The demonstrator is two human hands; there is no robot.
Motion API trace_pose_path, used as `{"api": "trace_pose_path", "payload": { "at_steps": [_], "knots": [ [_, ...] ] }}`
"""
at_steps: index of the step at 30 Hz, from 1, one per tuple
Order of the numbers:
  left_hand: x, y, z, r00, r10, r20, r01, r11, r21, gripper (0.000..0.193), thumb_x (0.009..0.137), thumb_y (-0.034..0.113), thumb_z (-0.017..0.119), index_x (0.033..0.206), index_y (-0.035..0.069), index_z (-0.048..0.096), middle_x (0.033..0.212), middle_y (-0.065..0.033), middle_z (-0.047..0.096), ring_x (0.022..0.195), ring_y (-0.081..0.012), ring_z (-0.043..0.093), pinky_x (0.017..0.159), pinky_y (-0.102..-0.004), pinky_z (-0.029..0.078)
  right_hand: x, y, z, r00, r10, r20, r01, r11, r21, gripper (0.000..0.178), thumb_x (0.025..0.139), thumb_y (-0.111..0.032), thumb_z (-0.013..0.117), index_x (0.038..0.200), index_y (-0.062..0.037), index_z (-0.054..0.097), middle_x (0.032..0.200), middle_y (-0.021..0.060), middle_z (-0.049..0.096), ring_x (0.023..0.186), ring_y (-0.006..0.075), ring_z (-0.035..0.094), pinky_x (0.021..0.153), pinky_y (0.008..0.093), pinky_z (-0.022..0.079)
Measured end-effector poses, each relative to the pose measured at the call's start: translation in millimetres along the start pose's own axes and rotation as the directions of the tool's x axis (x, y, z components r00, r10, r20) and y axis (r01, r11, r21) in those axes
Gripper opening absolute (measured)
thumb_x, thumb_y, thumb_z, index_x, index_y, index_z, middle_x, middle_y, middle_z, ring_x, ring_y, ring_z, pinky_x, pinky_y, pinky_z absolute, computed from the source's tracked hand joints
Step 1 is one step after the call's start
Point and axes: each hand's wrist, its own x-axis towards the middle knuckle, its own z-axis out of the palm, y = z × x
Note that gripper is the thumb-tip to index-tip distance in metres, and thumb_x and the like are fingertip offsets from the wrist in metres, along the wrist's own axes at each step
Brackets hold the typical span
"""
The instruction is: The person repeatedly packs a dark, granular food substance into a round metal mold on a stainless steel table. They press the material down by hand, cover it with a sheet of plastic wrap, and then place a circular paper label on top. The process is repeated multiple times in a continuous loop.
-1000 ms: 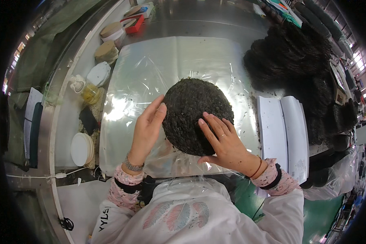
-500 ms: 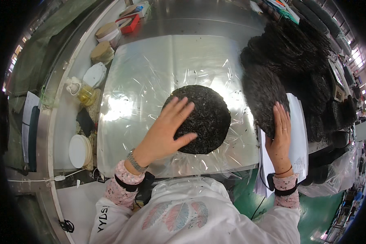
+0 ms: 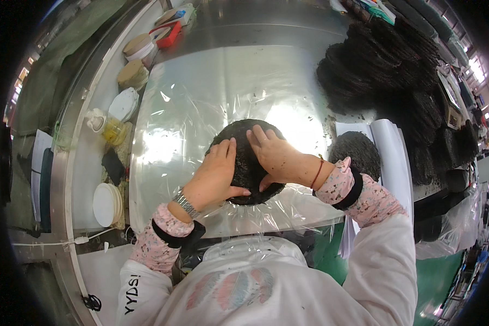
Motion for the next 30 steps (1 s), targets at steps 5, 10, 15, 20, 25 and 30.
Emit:
{"api": "trace_pose_path", "payload": {
  "at_steps": [5,10,15,20,25,30],
  "knots": [
    [11.4,0.9,22.5,0.992,-0.051,0.115,0.033,0.988,0.150,0.111,0.062,0.044,0.095,0.137,-0.020,0.044,0.131,-0.0225,0.049,0.118,-0.0364,0.052,0.099,-0.0413,0.049,24.2,6.7,92.3,0.983,-0.180,-0.021,0.168,0.951,-0.258,0.114,0.061,-0.056,0.088,0.139,0.0180,0.049,0.148,0.0271,0.048,0.129,0.0409,0.048,0.105,0.0401,0.046],
    [18.6,-4.3,39.3,0.975,-0.084,0.204,0.047,0.983,0.179,0.113,0.063,0.043,0.095,0.140,-0.020,0.040,0.130,-0.0223,0.049,0.120,-0.0382,0.052,0.100,-0.0444,0.050,27.0,7.3,78.1,0.993,-0.108,0.044,0.111,0.991,-0.071,0.087,0.076,-0.044,0.084,0.136,0.0131,0.056,0.146,0.0271,0.052,0.130,0.0396,0.049,0.105,0.0417,0.046],
    [-0.5,-7.2,26.0,0.999,0.041,0.019,-0.040,0.998,-0.041,0.073,0.082,0.029,0.084,0.136,-0.010,0.053,0.132,-0.0248,0.056,0.123,-0.0408,0.054,0.104,-0.0448,0.048,-52.0,22.7,-22.5,0.969,0.246,-0.011,-0.109,0.472,0.875,0.060,0.087,-0.024,0.081,0.137,0.0003,0.061,0.138,0.0220,0.059,0.120,0.0297,0.062,0.105,0.0418,0.048],
    [-10.8,4.5,-22.1,0.961,-0.099,-0.258,-0.012,0.918,-0.397,0.036,0.097,0.017,0.068,0.128,-0.001,0.064,0.114,-0.0177,0.069,0.104,-0.0336,0.067,0.091,-0.0379,0.054,-204.6,125.2,127.9,0.760,0.634,-0.142,-0.555,0.748,0.365,0.111,0.072,-0.045,0.091,0.158,-0.0041,0.034,0.162,0.0258,0.030,0.145,0.0414,0.038,0.116,0.0478,0.038],
    [-16.3,-3.1,-14.6,0.944,-0.190,-0.268,0.000,0.815,-0.579,0.028,0.099,0.016,0.067,0.122,0.000,0.068,0.104,-0.0136,0.072,0.094,-0.0284,0.071,0.084,-0.0349,0.055,-228.5,126.7,175.3,0.815,0.560,-0.151,-0.540,0.827,0.154,0.106,0.076,-0.035,0.084,0.159,0.0007,0.029,0.162,0.0291,0.031,0.149,0.0492,0.032,0.120,0.0532,0.034],
    [-18.0,-7.4,-24.2,0.903,-0.300,-0.309,-0.007,0.708,-0.706,0.025,0.102,0.015,0.066,0.120,-0.001,0.070,0.106,-0.0119,0.076,0.098,-0.0182,0.072,0.086,-0.0293,0.055,-241.6,139.0,169.0,0.640,0.666,-0.384,-0.491,0.738,0.463,0.076,0.080,-0.019,0.070,0.148,0.0054,0.047,0.143,0.0300,0.054,0.139,0.0397,0.049,0.116,0.0465,0.040]
  ]
}}
